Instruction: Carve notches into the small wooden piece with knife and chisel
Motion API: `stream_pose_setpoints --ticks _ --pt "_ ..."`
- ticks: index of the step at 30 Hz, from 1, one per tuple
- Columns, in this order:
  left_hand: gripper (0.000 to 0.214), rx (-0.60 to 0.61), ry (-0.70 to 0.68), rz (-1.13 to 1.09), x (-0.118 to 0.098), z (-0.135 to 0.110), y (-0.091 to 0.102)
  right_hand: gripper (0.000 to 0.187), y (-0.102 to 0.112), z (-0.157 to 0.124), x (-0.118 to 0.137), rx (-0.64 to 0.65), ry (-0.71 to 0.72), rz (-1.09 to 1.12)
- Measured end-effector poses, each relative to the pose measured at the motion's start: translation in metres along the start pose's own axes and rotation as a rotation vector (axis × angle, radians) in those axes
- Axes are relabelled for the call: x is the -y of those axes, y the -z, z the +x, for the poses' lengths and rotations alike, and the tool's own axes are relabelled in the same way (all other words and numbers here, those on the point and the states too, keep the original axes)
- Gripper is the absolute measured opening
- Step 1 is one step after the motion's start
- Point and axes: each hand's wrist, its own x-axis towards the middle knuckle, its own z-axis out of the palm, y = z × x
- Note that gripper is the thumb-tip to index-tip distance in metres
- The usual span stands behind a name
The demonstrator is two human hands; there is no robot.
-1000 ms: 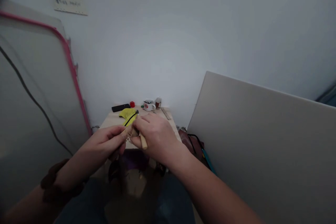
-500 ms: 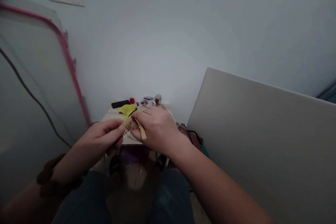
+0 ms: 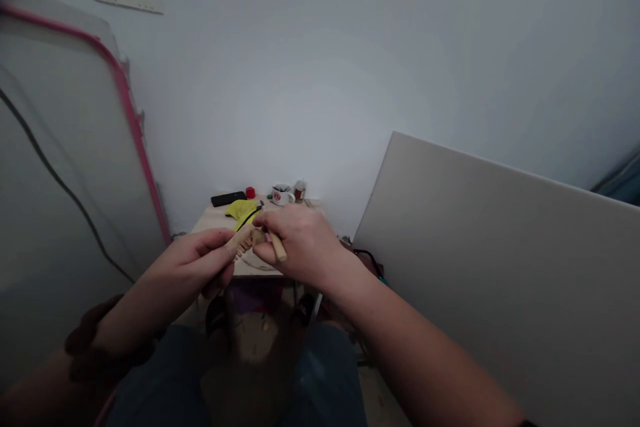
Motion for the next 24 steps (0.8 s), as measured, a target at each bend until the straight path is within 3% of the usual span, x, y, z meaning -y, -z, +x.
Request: stream_pose_setpoints --ticks 8,10,15,20,24 --pt "0.043 -0.098 -0.113 0.173 -0.003 0.002 -0.006 0.017 -0.011 -0.003 0.003 -0.029 -0.086 -0.071" --pt "0.04 -0.122 -0.105 0.164 -0.001 0.001 -0.009 0.02 -0.013 -0.009 0.005 -0.075 -0.118 0.019" --pt "0.037 -0.069 0.087 -0.11 0.002 -0.006 -0.012 0.026 -0.009 -0.029 0.009 -0.29 -0.342 0.428" --pt "0.027 -0.06 0.135 -0.202 0.001 -0.01 -0.011 0.007 -0.001 -0.035 0.013 -0.268 -0.404 0.559" --pt "0.021 -0.029 0.125 -0.207 0.006 -0.011 -0.01 0.011 -0.005 -0.034 0.018 -0.267 -0.408 0.631"
